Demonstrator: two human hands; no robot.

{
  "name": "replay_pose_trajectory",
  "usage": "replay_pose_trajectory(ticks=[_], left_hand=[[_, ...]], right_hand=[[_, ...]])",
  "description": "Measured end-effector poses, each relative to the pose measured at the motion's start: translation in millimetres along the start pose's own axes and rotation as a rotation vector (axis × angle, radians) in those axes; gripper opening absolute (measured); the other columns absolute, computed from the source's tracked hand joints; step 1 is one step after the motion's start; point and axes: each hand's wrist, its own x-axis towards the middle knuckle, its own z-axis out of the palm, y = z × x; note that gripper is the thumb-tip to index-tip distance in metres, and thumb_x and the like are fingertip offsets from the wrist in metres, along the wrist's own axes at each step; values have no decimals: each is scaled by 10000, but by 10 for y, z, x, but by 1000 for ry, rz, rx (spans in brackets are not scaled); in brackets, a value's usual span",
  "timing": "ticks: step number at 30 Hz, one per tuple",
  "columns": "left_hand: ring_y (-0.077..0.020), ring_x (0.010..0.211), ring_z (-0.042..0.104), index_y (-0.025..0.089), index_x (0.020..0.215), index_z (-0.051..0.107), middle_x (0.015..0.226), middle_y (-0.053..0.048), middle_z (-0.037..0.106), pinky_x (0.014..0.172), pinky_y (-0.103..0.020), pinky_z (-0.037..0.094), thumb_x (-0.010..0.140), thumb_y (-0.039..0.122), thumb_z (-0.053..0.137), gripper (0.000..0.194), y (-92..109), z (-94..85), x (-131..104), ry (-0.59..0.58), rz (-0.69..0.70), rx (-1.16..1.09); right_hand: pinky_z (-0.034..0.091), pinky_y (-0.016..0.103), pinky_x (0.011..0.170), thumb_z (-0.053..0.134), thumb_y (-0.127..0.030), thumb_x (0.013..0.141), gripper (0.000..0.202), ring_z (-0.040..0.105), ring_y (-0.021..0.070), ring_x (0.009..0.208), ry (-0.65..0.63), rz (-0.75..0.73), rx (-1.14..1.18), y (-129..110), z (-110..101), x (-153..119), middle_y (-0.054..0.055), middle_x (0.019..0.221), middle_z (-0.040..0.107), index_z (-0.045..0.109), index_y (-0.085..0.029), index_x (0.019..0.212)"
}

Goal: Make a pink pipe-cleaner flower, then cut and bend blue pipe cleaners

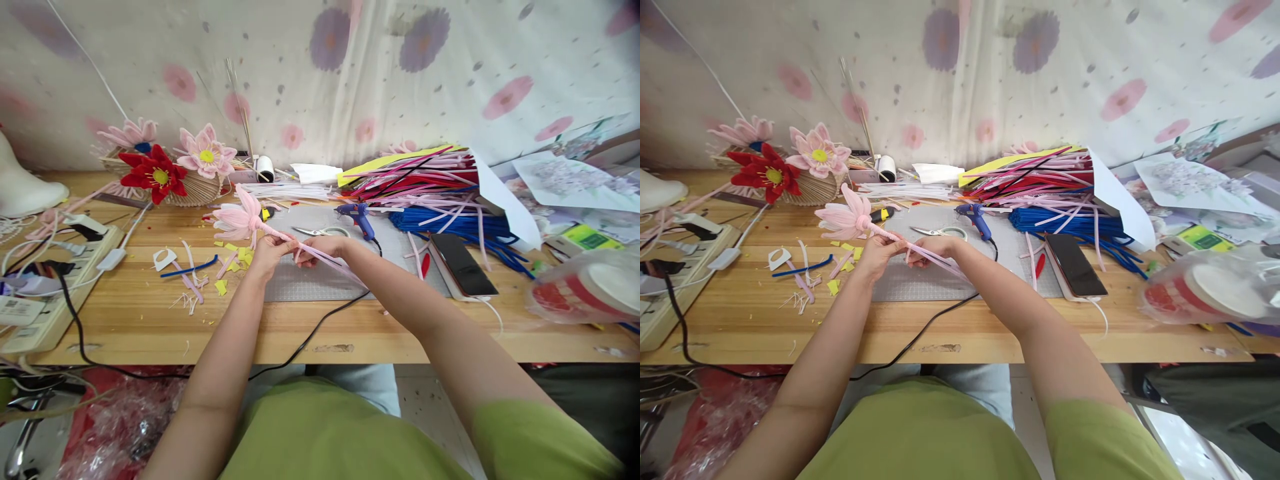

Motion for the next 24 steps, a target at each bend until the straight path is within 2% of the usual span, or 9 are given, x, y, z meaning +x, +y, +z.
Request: replay_pose_trajectory(ticks=[2,4,6,9,10,11,13,16,24], left_hand=[[-112,572,575,123,613,608,558,15,591,640,-284,495,420,277,806,317,19,7,5,31,-6,-9],[-109,571,575,122,612,603,566,14,593,664,-294,498,418,260,806,312,46,5,19,87,-9,-31],[-109,581,582,120,616,604,578,9,600,695,-304,498,427,241,801,298,69,-7,38,149,-6,-52],[-111,590,593,116,620,609,590,2,611,721,-312,496,435,211,794,279,78,-34,65,233,0,-73],[-112,589,594,116,623,610,589,1,613,724,-315,497,436,204,792,275,73,-41,72,256,-1,-81],[-112,588,596,116,626,610,591,0,615,727,-317,496,440,199,788,271,66,-46,79,274,-6,-91],[-110,590,598,115,630,608,592,-2,618,730,-316,495,453,193,781,260,48,-50,89,293,-18,-112],[-99,581,592,115,628,603,587,3,617,731,-305,492,466,185,771,243,30,-44,104,311,-29,-142],[-93,572,585,114,605,596,564,15,599,739,-306,496,436,202,784,267,31,-68,117,345,-1,-106]], right_hand=[[377,198,511,688,-372,635,266,474,60,506,-3,2,-10,-7,-10,1,-21,569,557,578,-135,683],[395,218,545,650,-368,679,246,497,78,534,78,-23,-51,-26,-37,-5,-12,581,558,580,-133,702],[403,238,587,583,-338,739,207,515,96,577,365,-112,-139,-58,-58,-31,3,635,575,588,-132,757],[397,268,672,462,-270,813,194,530,129,691,984,-337,-401,-112,-20,-123,39,769,609,595,-140,871],[390,280,706,442,-256,823,204,529,144,739,1088,-416,-541,-125,16,-165,51,811,616,597,-147,897],[380,293,738,440,-255,826,210,523,160,788,1103,-491,-701,-133,62,-206,60,849,620,601,-155,918],[356,317,776,480,-282,815,209,499,191,862,941,-595,-1024,-129,163,-270,75,902,619,610,-170,936],[328,342,765,525,-352,803,250,466,222,897,786,-589,-1285,-84,276,-278,96,943,607,615,-171,950],[285,322,711,324,-339,923,352,451,190,810,893,-604,-1301,-67,288,-169,91,850,611,629,-169,878]])
